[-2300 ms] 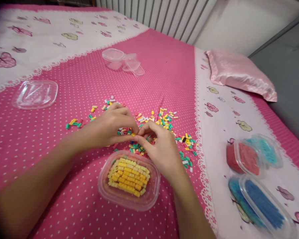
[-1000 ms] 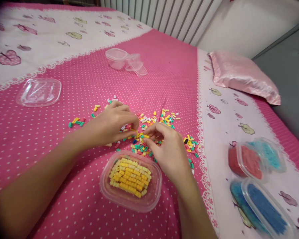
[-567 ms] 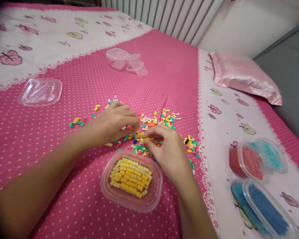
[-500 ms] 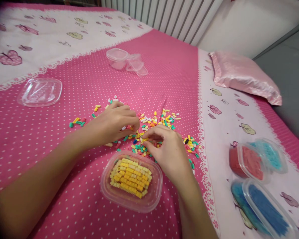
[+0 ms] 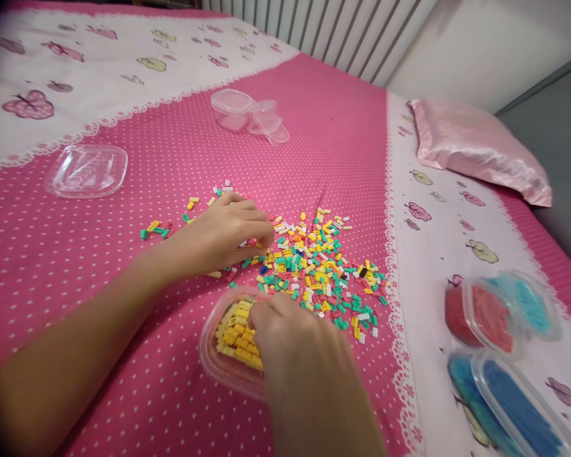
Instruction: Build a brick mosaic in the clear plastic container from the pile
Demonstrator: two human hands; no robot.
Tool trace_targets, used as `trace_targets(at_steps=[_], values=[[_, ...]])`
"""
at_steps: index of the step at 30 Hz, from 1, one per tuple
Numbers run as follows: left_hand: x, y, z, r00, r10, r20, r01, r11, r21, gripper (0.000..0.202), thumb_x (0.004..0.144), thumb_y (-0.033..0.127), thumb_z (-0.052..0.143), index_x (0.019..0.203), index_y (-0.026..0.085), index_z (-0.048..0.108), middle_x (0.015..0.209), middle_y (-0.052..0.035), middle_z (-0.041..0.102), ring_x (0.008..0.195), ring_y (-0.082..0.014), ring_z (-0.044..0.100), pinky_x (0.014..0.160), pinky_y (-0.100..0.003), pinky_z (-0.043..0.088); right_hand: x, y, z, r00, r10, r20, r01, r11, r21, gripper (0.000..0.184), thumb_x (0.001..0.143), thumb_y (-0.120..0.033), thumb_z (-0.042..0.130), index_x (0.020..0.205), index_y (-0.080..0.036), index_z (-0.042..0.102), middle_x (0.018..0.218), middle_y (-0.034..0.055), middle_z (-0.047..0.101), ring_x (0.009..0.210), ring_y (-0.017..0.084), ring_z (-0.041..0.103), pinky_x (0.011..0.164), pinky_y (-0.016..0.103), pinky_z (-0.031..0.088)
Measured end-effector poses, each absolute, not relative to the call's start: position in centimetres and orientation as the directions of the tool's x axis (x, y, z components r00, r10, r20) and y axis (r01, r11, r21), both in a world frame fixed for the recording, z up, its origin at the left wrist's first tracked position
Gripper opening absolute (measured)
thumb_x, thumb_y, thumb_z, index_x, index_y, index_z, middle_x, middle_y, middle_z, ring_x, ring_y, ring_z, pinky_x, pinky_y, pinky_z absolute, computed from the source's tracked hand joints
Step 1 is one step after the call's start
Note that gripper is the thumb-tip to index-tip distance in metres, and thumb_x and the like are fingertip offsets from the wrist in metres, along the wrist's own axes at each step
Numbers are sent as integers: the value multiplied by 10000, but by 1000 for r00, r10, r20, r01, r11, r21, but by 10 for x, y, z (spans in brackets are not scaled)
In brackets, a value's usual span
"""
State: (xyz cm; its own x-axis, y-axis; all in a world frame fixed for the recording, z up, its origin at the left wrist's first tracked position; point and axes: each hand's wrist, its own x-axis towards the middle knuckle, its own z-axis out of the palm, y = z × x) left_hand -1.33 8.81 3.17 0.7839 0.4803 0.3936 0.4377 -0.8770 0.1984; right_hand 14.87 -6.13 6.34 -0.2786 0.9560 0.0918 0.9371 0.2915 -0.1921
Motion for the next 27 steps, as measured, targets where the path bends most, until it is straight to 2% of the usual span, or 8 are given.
trace_targets(at_steps=[3,8,13,17,20,27], values=[[-13,88,32,781,484,395,439,-875,203,101,937,197,636,836,201,625,827,18,697,799,-164,535,805,-339,267,136,-64,56,-270,960,74,954,277,-115,273,692,15,589,745,-252,587,757,-4,677,592,204,631,512,317,305],[-14,87,33,780,497,380,455,-867,203,92,945,216,633,855,202,627,850,7,698,833,-171,554,824,-346,286,133,-60,55,-188,975,119,967,205,-152,210,788,-79,583,841,-283,589,737,-14,699,547,216,631,488,319,258],[-14,86,33,785,480,393,440,-877,193,78,927,193,635,852,205,620,836,8,698,837,-177,561,813,-353,291,132,-59,54,-174,974,144,976,190,-105,223,787,-78,579,850,-292,588,697,-14,705,475,221,609,464,321,205],[-13,85,32,790,465,399,431,-885,178,82,921,160,623,854,206,612,832,4,692,844,-176,562,819,-350,289,129,-58,54,-159,980,122,982,169,-78,216,785,-66,585,773,-281,571,630,-14,664,455,230,596,463,321,186],[-13,85,31,790,462,403,425,-887,182,97,917,143,614,841,203,614,814,10,685,835,-175,565,816,-350,292,127,-59,54,-157,982,104,984,165,-70,222,778,-54,580,755,-274,571,630,-9,660,464,226,596,465,320,194],[-12,85,32,792,458,403,428,-888,170,99,914,138,609,845,208,621,847,8,696,836,-171,563,822,-360,298,129,-61,50,-164,980,110,984,171,-54,230,794,-45,552,832,-263,617,776,17,715,559,229,636,503,327,257]])
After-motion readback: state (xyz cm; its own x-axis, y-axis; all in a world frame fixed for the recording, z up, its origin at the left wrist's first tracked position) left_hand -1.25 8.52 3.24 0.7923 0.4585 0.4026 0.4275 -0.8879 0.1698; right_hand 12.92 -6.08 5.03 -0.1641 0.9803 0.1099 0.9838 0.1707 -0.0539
